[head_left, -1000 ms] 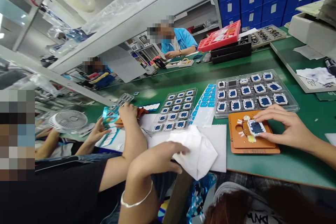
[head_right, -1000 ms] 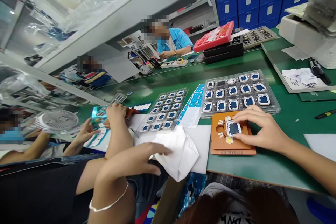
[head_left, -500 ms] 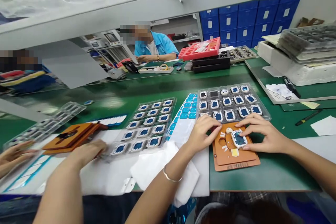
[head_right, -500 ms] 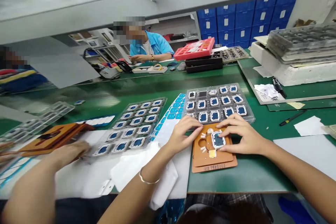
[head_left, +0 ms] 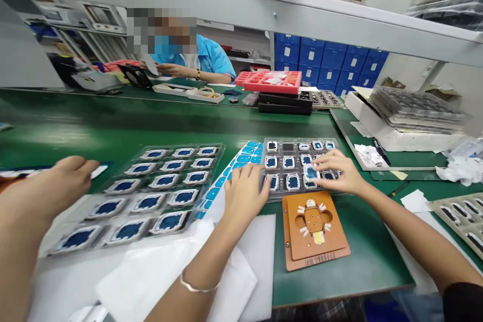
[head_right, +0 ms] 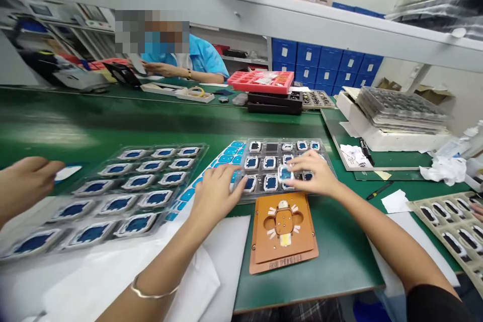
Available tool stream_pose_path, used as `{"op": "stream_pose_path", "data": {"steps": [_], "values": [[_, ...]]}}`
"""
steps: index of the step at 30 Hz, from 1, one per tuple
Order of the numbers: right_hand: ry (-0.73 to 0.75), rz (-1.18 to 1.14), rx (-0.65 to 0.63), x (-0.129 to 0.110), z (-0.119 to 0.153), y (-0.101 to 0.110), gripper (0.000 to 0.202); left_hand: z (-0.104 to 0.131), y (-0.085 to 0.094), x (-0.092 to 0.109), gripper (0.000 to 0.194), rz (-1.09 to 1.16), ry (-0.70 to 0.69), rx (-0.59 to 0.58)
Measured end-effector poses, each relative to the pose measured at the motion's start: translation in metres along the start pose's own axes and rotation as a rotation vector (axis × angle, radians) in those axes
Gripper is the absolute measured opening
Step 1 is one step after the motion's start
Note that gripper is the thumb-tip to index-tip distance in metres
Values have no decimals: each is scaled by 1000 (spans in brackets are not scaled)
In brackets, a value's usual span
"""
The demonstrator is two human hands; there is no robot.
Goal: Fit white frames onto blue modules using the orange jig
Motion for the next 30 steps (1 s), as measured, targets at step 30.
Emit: {"op": "stream_pose_path", "data": {"steps": [30], "values": [[-397,369,-250,100,-67,-57,18,-29,5,-49,37,-192,317,-387]]}}
Point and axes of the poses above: each hand's wrist, its own z-axis away from the middle knuckle, its own y-axis out of the back of the hand, x = y × z, the point moved 1 cm from there along -z, towards the middle knuckle, and after that the axes turned 13 degrees about x, right-handed, at the moved point
